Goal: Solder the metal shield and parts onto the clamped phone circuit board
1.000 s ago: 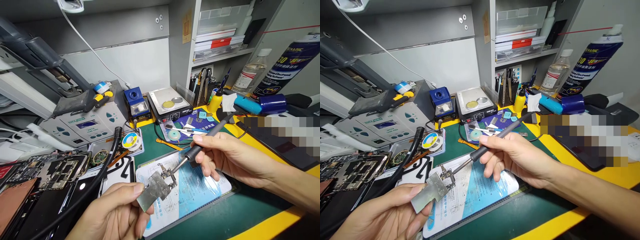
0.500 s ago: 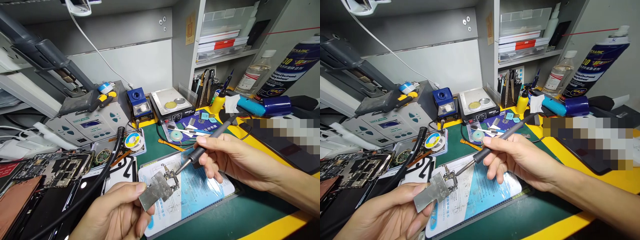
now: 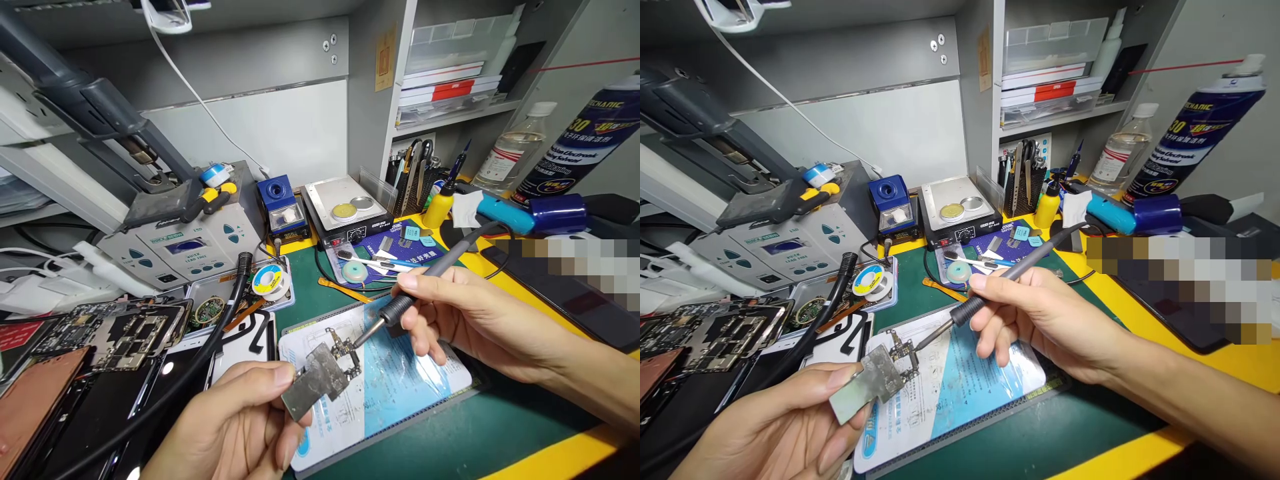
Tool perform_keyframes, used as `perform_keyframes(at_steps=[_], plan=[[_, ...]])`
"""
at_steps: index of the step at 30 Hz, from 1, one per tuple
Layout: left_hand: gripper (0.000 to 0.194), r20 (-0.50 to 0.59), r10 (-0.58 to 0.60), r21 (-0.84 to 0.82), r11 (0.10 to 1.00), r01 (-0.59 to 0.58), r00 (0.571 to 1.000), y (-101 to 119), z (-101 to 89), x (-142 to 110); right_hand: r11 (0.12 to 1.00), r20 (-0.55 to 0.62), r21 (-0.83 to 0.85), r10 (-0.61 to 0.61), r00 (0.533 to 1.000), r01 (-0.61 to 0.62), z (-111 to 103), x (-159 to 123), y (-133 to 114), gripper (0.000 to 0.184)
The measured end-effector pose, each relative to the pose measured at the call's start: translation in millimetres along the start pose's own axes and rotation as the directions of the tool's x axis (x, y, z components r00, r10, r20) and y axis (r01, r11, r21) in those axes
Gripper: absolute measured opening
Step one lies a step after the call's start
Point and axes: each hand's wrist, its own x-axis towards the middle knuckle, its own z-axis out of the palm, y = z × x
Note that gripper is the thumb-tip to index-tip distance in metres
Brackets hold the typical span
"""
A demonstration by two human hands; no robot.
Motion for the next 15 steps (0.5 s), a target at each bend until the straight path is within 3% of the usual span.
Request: perform_keyframes(at_steps=[15], plan=[[0.041, 0.011, 0.018, -0.013, 1.000, -0.018, 1.000, 1.5, 6.3, -1.3, 1.000, -0.047, -0.023, -0.010, 0.999, 0.009, 1.1, 0.8, -1.6, 0.045]])
